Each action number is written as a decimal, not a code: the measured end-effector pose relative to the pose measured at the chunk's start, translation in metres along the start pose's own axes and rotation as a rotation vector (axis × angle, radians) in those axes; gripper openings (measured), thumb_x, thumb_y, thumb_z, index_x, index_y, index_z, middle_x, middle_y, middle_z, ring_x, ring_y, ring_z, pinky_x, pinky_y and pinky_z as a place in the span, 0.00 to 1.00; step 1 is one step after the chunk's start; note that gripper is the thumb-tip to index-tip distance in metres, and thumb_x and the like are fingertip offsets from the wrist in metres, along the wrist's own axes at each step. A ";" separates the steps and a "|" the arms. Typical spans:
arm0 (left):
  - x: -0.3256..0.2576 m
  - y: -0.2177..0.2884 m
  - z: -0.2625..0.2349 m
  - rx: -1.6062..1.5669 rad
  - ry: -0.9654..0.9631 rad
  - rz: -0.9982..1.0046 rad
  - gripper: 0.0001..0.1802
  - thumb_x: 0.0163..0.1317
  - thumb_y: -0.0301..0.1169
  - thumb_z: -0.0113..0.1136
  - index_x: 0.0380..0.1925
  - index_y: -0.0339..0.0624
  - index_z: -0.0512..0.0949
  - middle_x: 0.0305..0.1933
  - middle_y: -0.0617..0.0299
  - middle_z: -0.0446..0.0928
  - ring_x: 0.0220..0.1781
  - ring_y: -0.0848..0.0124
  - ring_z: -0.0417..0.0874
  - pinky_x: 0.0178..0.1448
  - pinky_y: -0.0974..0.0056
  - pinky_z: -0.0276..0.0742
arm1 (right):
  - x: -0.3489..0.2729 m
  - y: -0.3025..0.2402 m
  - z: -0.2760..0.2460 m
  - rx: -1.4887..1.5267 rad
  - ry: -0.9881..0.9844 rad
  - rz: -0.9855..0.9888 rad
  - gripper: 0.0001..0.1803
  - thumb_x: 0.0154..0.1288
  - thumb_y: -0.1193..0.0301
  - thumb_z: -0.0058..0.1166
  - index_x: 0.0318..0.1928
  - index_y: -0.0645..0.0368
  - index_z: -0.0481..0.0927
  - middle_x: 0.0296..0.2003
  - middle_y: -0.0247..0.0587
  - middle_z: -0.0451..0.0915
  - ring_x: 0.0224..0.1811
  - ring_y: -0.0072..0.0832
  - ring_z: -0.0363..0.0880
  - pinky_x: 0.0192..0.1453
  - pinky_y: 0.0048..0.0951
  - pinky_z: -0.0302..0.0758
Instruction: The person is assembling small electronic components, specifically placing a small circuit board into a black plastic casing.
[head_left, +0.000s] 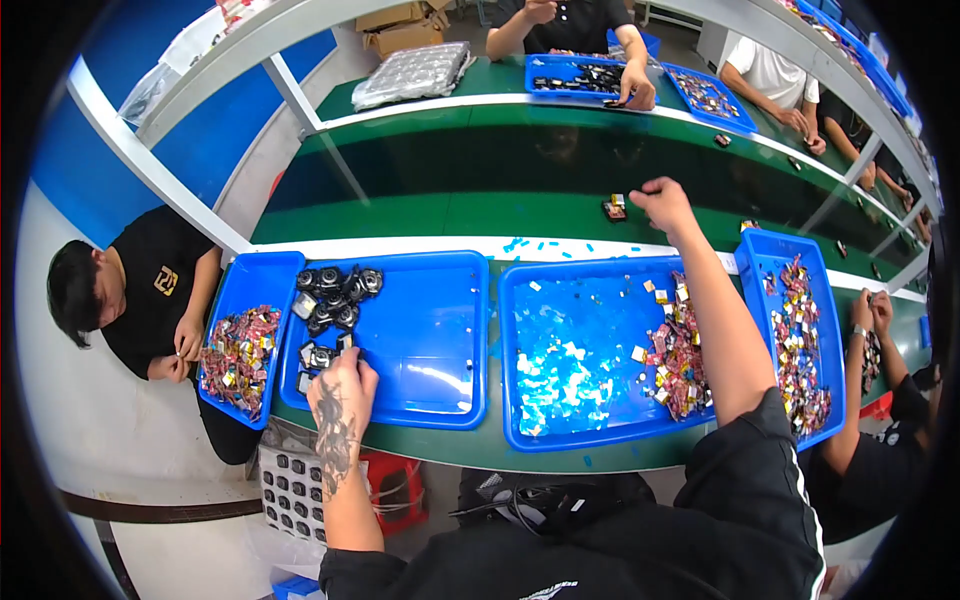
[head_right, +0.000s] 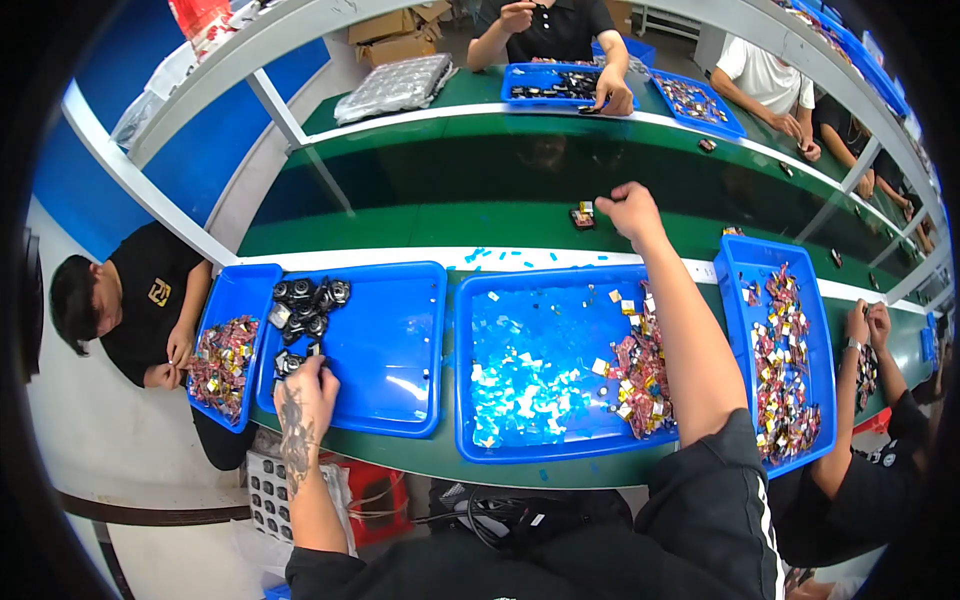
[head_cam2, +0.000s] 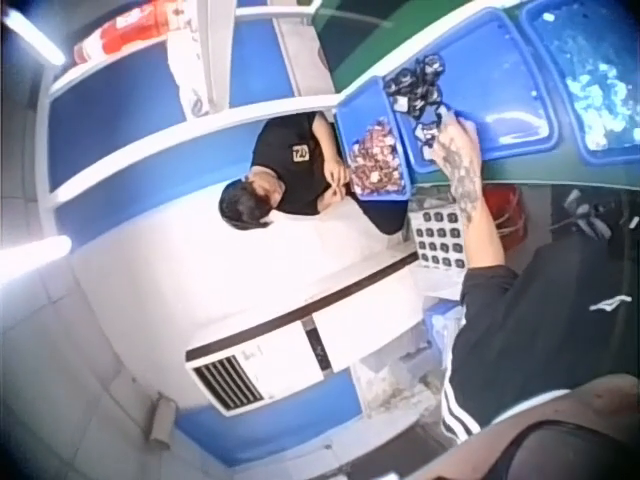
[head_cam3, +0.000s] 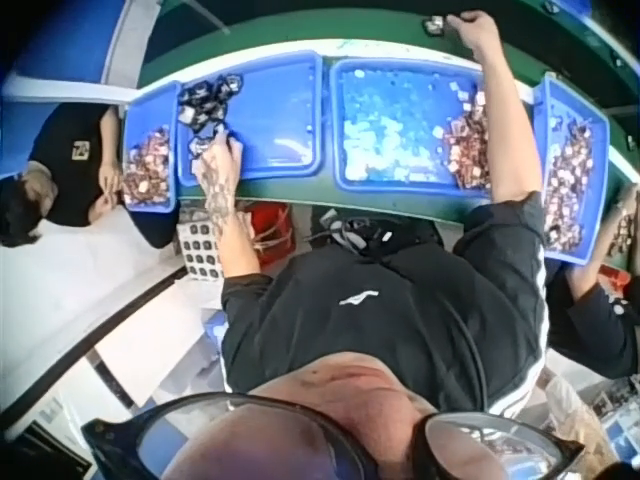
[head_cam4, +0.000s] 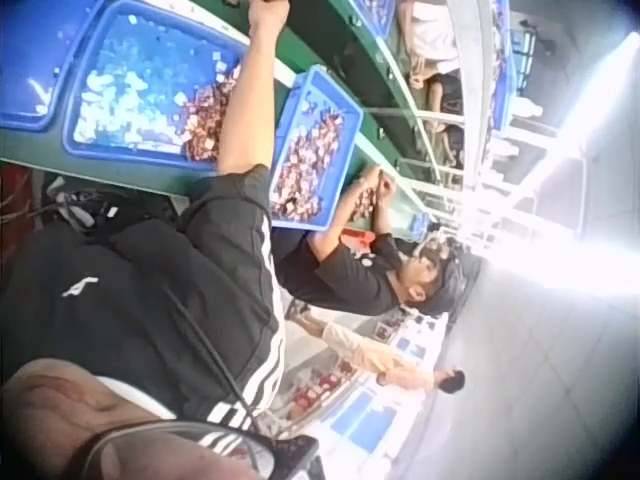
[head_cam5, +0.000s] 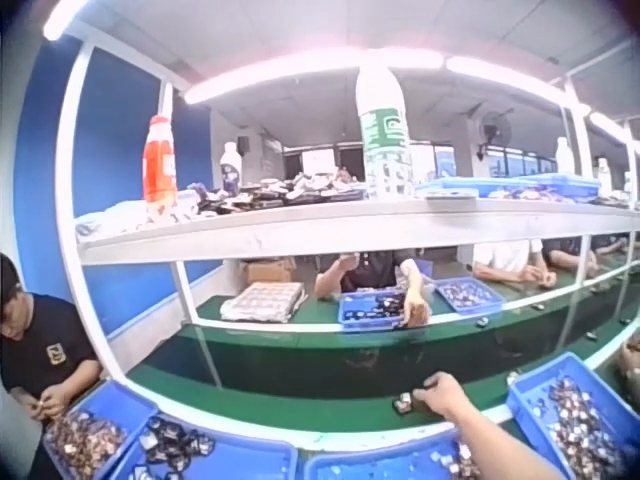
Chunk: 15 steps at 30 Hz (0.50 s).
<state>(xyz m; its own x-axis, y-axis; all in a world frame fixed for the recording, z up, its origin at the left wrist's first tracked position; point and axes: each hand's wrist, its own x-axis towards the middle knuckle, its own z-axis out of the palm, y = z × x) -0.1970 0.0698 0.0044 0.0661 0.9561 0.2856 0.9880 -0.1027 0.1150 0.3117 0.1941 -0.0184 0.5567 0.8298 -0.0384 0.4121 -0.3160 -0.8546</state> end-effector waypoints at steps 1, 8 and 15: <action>0.007 0.005 -0.005 -0.029 0.008 -0.022 0.10 0.64 0.33 0.55 0.40 0.42 0.81 0.26 0.47 0.81 0.30 0.47 0.83 0.38 0.48 0.76 | -0.013 -0.008 -0.003 -0.054 0.080 -0.211 0.19 0.58 0.67 0.66 0.46 0.64 0.79 0.36 0.46 0.83 0.34 0.34 0.83 0.41 0.32 0.79; -0.014 0.122 -0.005 -1.442 -0.358 -0.163 0.07 0.66 0.21 0.57 0.44 0.34 0.76 0.35 0.58 0.82 0.33 0.77 0.81 0.35 0.71 0.81 | -0.253 -0.073 0.034 0.256 -0.653 -0.360 0.14 0.63 0.72 0.62 0.49 0.61 0.79 0.36 0.37 0.82 0.36 0.19 0.81 0.38 0.24 0.79; -0.039 0.176 0.012 -1.817 -0.478 -0.146 0.11 0.69 0.24 0.54 0.49 0.30 0.75 0.42 0.55 0.81 0.39 0.74 0.83 0.41 0.68 0.83 | -0.279 -0.041 0.021 0.756 -0.529 0.025 0.06 0.68 0.78 0.55 0.43 0.69 0.78 0.33 0.43 0.84 0.35 0.24 0.85 0.38 0.22 0.82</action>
<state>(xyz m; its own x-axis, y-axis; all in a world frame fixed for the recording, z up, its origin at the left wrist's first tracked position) -0.0245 0.0175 0.0024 0.3507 0.9358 -0.0347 -0.3199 0.1545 0.9348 0.1245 -0.0149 0.0164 0.0799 0.9877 -0.1343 -0.2801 -0.1071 -0.9540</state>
